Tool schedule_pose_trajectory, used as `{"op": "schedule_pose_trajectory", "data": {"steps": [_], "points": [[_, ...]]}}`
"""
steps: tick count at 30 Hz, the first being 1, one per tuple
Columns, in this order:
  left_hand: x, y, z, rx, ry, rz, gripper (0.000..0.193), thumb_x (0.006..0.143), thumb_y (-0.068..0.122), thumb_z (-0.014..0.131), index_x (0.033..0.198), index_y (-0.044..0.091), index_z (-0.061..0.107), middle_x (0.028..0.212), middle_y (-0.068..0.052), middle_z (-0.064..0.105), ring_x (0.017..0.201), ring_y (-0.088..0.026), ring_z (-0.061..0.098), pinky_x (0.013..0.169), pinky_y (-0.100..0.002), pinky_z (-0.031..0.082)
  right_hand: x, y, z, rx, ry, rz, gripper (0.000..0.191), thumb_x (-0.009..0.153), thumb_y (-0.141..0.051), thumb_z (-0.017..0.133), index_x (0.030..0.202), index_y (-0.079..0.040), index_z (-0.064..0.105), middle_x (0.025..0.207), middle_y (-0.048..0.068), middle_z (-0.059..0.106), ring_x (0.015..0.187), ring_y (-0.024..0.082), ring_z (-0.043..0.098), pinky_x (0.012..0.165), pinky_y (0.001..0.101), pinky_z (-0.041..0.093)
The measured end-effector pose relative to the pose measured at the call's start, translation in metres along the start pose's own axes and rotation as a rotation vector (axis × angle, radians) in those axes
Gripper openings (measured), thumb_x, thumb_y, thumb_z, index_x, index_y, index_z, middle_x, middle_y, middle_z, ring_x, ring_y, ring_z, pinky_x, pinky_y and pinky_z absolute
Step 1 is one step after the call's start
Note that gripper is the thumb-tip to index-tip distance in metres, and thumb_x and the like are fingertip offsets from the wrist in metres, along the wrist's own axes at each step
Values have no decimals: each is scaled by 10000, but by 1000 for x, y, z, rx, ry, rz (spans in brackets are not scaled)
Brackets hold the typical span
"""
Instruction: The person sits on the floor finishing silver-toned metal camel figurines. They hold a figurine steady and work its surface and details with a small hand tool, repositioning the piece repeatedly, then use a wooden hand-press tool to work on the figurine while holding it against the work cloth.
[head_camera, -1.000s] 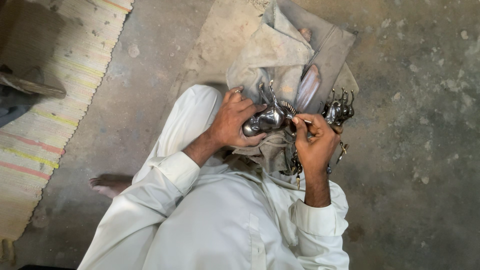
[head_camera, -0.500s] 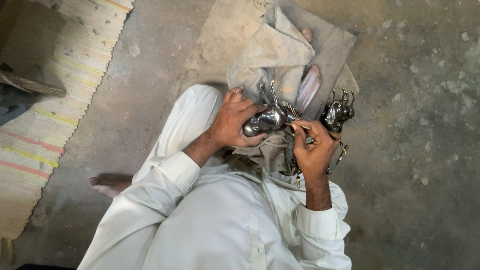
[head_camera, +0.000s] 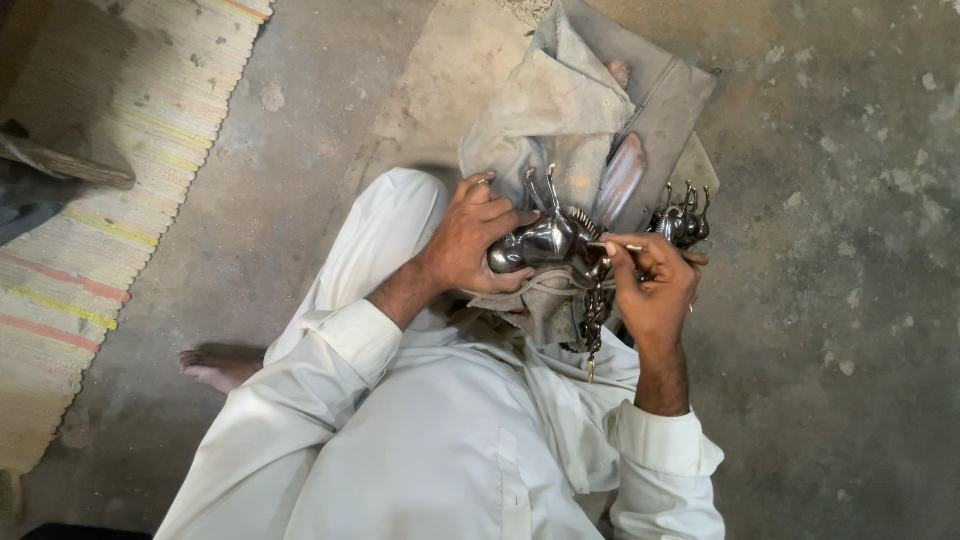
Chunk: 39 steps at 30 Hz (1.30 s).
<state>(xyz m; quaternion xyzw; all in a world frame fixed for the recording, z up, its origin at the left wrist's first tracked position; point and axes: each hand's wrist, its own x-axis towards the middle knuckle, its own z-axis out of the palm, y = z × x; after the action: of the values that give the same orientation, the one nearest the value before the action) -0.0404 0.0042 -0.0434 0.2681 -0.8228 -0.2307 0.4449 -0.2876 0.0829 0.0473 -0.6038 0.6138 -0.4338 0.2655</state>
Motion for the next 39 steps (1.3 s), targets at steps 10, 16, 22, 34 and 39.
{"op": "schedule_pose_trajectory", "data": {"steps": [10,16,22,34,39], "points": [[1,-4,0,-24,-12,6,681,677,432,872,1226,61,717,935,-55,621,928,-265,574,1209,-572,309,16,-6,-6,-178,-209,-81,91,968,18,731,1059,20,728,968,61,781,814,37,699,678,192,527],[-1,-4,1,-24,-17,-2,674,684,436,871,1224,62,720,928,-54,620,920,-263,575,1212,-574,306,21,-11,-8,-286,-247,-65,99,949,7,747,1048,-5,748,939,62,785,763,55,684,603,218,510],[0,-4,1,-30,-25,-12,670,691,437,872,1224,61,722,928,-53,624,932,-265,582,1223,-571,301,34,-17,-16,-354,-352,-125,114,921,27,733,1027,-11,750,937,76,785,760,112,689,631,257,545],[0,-5,3,-10,-26,-8,673,691,451,875,1219,63,721,928,-56,625,943,-266,590,1218,-573,301,50,-39,-22,-405,-518,-270,112,867,58,712,961,-4,713,928,115,773,852,187,783,708,301,588],[1,-7,3,-9,-16,10,673,699,454,872,1226,66,716,950,-58,629,964,-268,596,1216,-575,301,53,-36,-25,-458,-553,-295,140,828,74,720,944,-4,712,947,121,780,846,220,770,696,323,586]]}}
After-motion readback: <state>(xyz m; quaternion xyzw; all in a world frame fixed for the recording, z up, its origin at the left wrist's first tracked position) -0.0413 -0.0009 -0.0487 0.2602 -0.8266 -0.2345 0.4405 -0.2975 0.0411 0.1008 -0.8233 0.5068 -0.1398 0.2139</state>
